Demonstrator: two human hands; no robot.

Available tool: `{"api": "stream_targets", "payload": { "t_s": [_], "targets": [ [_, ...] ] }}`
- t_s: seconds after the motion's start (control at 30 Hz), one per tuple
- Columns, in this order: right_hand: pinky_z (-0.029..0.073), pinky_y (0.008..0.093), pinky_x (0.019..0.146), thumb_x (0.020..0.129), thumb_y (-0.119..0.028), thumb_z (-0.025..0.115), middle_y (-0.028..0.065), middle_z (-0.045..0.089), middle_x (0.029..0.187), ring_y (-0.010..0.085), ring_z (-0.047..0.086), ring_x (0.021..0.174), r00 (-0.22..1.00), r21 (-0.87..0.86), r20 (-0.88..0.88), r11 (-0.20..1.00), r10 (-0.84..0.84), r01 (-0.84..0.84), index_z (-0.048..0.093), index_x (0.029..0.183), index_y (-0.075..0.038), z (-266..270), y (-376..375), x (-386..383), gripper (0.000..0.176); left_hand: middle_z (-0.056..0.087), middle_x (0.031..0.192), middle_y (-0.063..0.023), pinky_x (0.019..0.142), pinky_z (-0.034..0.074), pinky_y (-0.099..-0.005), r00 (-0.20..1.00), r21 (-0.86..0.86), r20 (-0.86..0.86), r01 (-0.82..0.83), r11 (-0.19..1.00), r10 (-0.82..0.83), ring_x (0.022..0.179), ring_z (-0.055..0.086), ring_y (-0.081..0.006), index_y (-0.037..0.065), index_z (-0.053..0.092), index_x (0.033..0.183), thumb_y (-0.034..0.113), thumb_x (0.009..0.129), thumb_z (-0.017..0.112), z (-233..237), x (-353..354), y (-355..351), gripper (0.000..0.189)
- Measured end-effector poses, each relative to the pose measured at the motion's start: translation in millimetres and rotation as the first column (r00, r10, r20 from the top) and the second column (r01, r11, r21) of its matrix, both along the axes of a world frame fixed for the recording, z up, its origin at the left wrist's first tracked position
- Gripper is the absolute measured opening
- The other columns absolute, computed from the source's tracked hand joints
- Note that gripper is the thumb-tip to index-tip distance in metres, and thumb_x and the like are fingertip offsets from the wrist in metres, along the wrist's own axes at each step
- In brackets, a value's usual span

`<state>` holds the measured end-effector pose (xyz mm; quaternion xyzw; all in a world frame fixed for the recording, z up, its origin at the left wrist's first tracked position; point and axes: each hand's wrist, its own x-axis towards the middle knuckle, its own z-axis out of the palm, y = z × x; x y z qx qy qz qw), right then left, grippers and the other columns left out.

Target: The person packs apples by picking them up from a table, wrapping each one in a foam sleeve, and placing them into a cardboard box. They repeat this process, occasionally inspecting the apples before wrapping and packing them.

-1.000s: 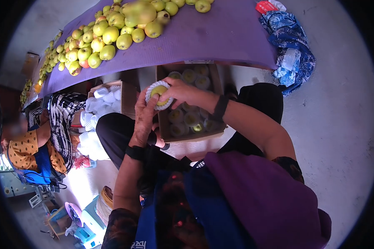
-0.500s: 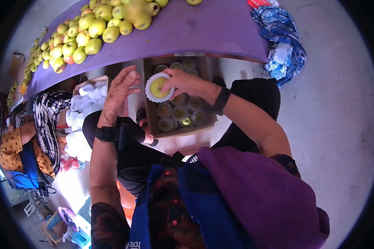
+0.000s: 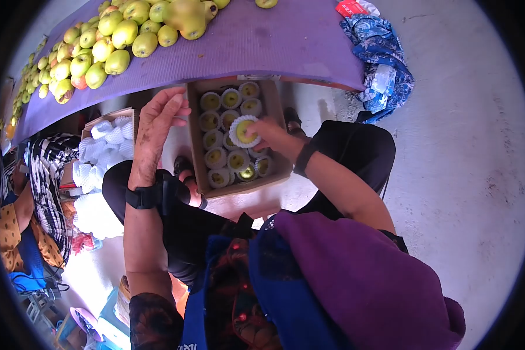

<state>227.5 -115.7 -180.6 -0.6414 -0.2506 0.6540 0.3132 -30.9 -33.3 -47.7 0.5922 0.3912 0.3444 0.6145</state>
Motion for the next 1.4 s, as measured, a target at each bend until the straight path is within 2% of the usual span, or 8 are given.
{"api": "stream_targets", "payload": {
  "t_s": [0.5, 0.6, 0.83, 0.9, 1.03, 1.23, 1.3, 1.4],
  "targets": [
    [0.056, 0.0380, 0.058, 0.069, -0.015, 0.069, 0.0167, 0.064, 0.097, 0.0272, 0.064, 0.086, 0.925, -0.019, 0.208, 0.944, -0.318, 0.329, 0.060, 0.106, -0.001, -123.2, -34.3, -1.0, 0.040, 0.066, 0.089, -0.0053, 0.071, 0.048, -0.0257, 0.991, 0.149, -0.134, 0.011, 0.989, 0.009, 0.079, 0.059, -0.0110, -0.002, 0.062, 0.111, 0.022, 0.090, 0.061, 4.0, 2.2, -2.7, 0.032],
    [0.056, 0.0360, 0.069, 0.062, -0.008, 0.075, 0.0169, 0.064, 0.105, 0.0290, 0.065, 0.088, 0.822, 0.219, 0.569, 0.961, 0.015, -0.170, 0.062, 0.105, -0.007, -226.8, -39.0, 17.0, 0.044, 0.066, 0.088, -0.0065, 0.072, 0.048, -0.0263, 0.986, 0.186, -0.164, 0.015, 0.982, 0.016, 0.079, 0.060, -0.0120, -0.002, 0.062, 0.110, 0.021, 0.090, 0.062, 2.5, 5.7, -2.9, 0.031],
    [0.050, 0.0524, 0.081, 0.072, -0.024, 0.066, 0.0105, 0.052, 0.122, 0.0314, 0.052, 0.110, 0.966, 0.056, 0.255, 0.996, 0.051, -0.067, 0.055, 0.117, -0.011, -223.5, -45.3, 26.1, 0.048, 0.066, 0.087, -0.0076, 0.074, 0.049, -0.0275, 0.969, 0.217, -0.247, 0.061, 0.974, -0.006, 0.079, 0.061, -0.0131, 0.000, 0.061, 0.111, 0.016, 0.089, 0.063, 4.8, 19.9, -4.9, 0.027],
    [0.052, 0.0524, 0.078, 0.072, -0.023, 0.065, 0.0134, 0.052, 0.122, 0.0315, 0.052, 0.110, 0.354, -0.024, 0.787, 0.598, 0.506, -0.801, 0.056, 0.116, -0.008, -201.3, -40.9, 31.2, 0.048, 0.066, 0.086, -0.0077, 0.073, 0.049, -0.0277, 0.965, 0.240, -0.261, 0.084, 0.967, -0.019, 0.078, 0.061, -0.0136, 0.000, 0.061, 0.110, 0.014, 0.088, 0.064, 4.4, 24.5, -6.1, 0.026],
    [0.054, 0.0514, 0.074, 0.071, -0.023, 0.064, 0.0145, 0.055, 0.117, 0.0305, 0.055, 0.106, 0.946, 0.013, 0.319, 0.998, 0.056, -0.063, 0.057, 0.113, -0.005, -200.8, -32.2, 9.6, 0.046, 0.062, 0.081, -0.0084, 0.070, 0.049, -0.0284, 0.959, 0.313, -0.279, 0.136, 0.940, -0.046, 0.074, 0.060, -0.0163, 0.000, 0.061, 0.107, 0.010, 0.086, 0.065, 5.0, 32.7, -8.9, 0.024],
    [0.052, 0.0408, 0.081, 0.076, -0.023, 0.065, 0.0111, 0.070, 0.095, 0.0306, 0.067, 0.089, 0.796, -0.052, 0.603, 0.998, 0.049, -0.022, 0.072, 0.091, -0.010, -181.7, -18.8, 7.3, 0.021, 0.058, 0.080, -0.0104, 0.065, 0.048, -0.0311, 0.955, 0.384, -0.285, 0.193, 0.903, -0.083, 0.068, 0.058, -0.0202, 0.000, 0.061, 0.105, 0.010, 0.085, 0.065, 4.4, 38.7, -5.6, 0.022],
    [0.051, 0.0423, 0.086, 0.054, -0.014, 0.079, 0.0126, 0.063, 0.105, 0.0312, 0.061, 0.099, 0.100, -0.184, 0.910, 0.609, 0.402, -0.771, 0.064, 0.102, -0.009, -219.8, -25.5, 24.1, 0.051, 0.060, 0.081, -0.0082, 0.067, 0.048, -0.0292, 0.943, 0.387, -0.325, 0.207, 0.899, -0.077, 0.071, 0.058, -0.0166, 0.001, 0.061, 0.108, 0.010, 0.086, 0.064, 8.7, 38.4, -5.8, 0.024],
    [0.048, 0.0381, 0.091, 0.040, -0.009, 0.084, 0.0126, 0.064, 0.106, 0.0317, 0.061, 0.100, 0.233, -0.214, 0.846, 0.706, 0.480, -0.676, 0.064, 0.103, -0.011, -197.0, -23.2, 10.7, 0.066, 0.061, 0.082, -0.0070, 0.069, 0.048, -0.0278, 0.920, 0.406, -0.386, 0.238, 0.883, -0.071, 0.073, 0.058, -0.0142, 0.001, 0.061, 0.110, 0.010, 0.087, 0.063, 10.5, 37.5, -6.0, 0.025]
  ]
}}
